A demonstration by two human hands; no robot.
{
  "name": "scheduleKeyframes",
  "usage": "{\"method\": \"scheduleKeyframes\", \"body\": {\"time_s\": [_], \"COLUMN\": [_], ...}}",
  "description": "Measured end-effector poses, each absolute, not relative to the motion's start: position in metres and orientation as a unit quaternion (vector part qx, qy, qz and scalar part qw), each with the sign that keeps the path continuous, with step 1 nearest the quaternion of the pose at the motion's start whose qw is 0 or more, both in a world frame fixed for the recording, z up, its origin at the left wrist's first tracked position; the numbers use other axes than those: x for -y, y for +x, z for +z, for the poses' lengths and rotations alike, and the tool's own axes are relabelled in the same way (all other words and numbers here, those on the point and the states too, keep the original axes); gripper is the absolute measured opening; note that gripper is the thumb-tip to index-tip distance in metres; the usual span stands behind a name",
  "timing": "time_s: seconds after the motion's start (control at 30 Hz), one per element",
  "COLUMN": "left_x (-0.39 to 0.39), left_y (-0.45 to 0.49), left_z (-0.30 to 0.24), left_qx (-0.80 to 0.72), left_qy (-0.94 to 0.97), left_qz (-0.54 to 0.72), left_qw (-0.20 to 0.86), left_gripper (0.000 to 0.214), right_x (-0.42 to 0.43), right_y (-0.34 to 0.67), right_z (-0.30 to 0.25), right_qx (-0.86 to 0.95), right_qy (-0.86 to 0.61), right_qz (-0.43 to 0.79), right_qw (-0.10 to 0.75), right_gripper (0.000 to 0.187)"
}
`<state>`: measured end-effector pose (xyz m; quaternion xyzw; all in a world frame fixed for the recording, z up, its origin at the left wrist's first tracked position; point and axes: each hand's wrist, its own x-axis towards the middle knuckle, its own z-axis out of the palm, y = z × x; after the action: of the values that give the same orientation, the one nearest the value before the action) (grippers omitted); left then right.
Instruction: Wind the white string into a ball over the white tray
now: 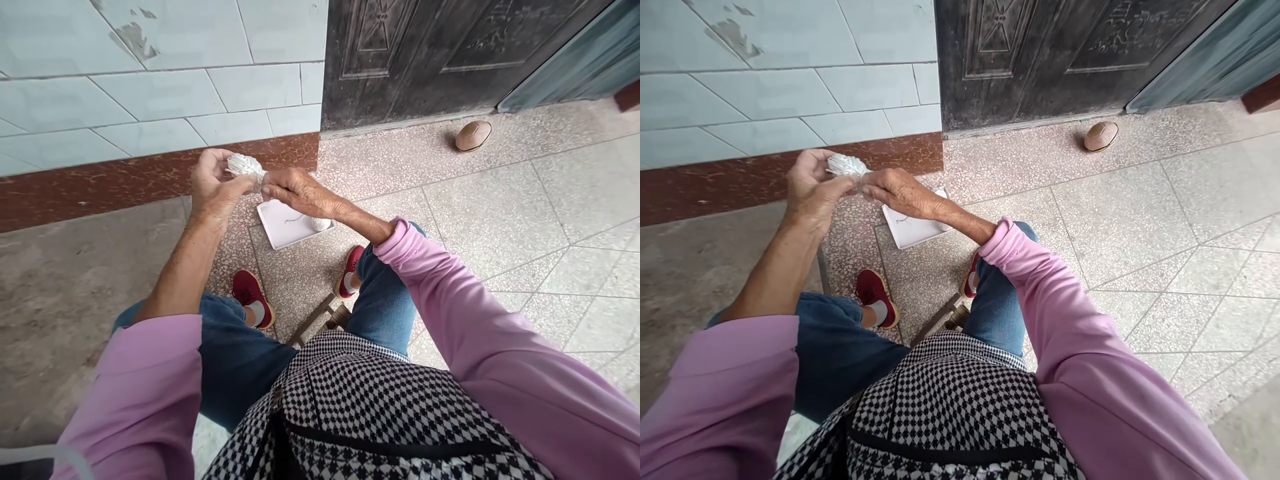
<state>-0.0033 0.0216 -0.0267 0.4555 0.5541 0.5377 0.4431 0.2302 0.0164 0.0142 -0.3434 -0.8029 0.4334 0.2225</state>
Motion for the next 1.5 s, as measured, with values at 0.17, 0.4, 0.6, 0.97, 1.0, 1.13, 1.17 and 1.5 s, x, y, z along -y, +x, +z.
{"method": "scheduleKeyframes", "body": {"time_s": [0.17, 0.4, 0.6, 0.97, 1.0, 1.13, 1.17, 1.5], "left_x": [-0.003, 0.009, -0.005, -0.025, -0.023, -0.008, -0.004, 0.009], "left_y": [0.009, 0.011, 0.001, -0.006, -0.004, 0.002, 0.003, 0.012], "left_z": [-0.011, -0.001, -0.003, -0.037, -0.036, -0.019, -0.013, 0.006], "left_qx": [-0.486, -0.397, -0.394, -0.513, -0.523, -0.519, -0.508, -0.428], "left_qy": [0.501, 0.474, 0.442, 0.472, 0.493, 0.551, 0.549, 0.475], "left_qz": [0.469, 0.442, 0.495, 0.581, 0.565, 0.478, 0.463, 0.467], "left_qw": [0.541, 0.65, 0.636, 0.42, 0.405, 0.447, 0.476, 0.612], "left_gripper": [0.059, 0.052, 0.065, 0.061, 0.059, 0.052, 0.051, 0.056], "right_x": [-0.046, -0.054, -0.057, -0.017, -0.02, -0.043, -0.048, -0.045], "right_y": [0.248, 0.252, 0.236, 0.224, 0.226, 0.24, 0.243, 0.245], "right_z": [0.009, 0.001, -0.021, -0.004, -0.003, 0.001, 0.003, 0.011], "right_qx": [0.808, 0.796, 0.795, 0.836, 0.84, 0.838, 0.829, 0.791], "right_qy": [-0.364, -0.375, -0.385, -0.341, -0.337, -0.343, -0.353, -0.387], "right_qz": [0.358, 0.363, 0.373, 0.391, 0.381, 0.331, 0.327, 0.379], "right_qw": [0.295, 0.307, 0.286, 0.18, 0.187, 0.267, 0.284, 0.285], "right_gripper": [0.067, 0.083, 0.076, 0.034, 0.037, 0.061, 0.065, 0.065]}}
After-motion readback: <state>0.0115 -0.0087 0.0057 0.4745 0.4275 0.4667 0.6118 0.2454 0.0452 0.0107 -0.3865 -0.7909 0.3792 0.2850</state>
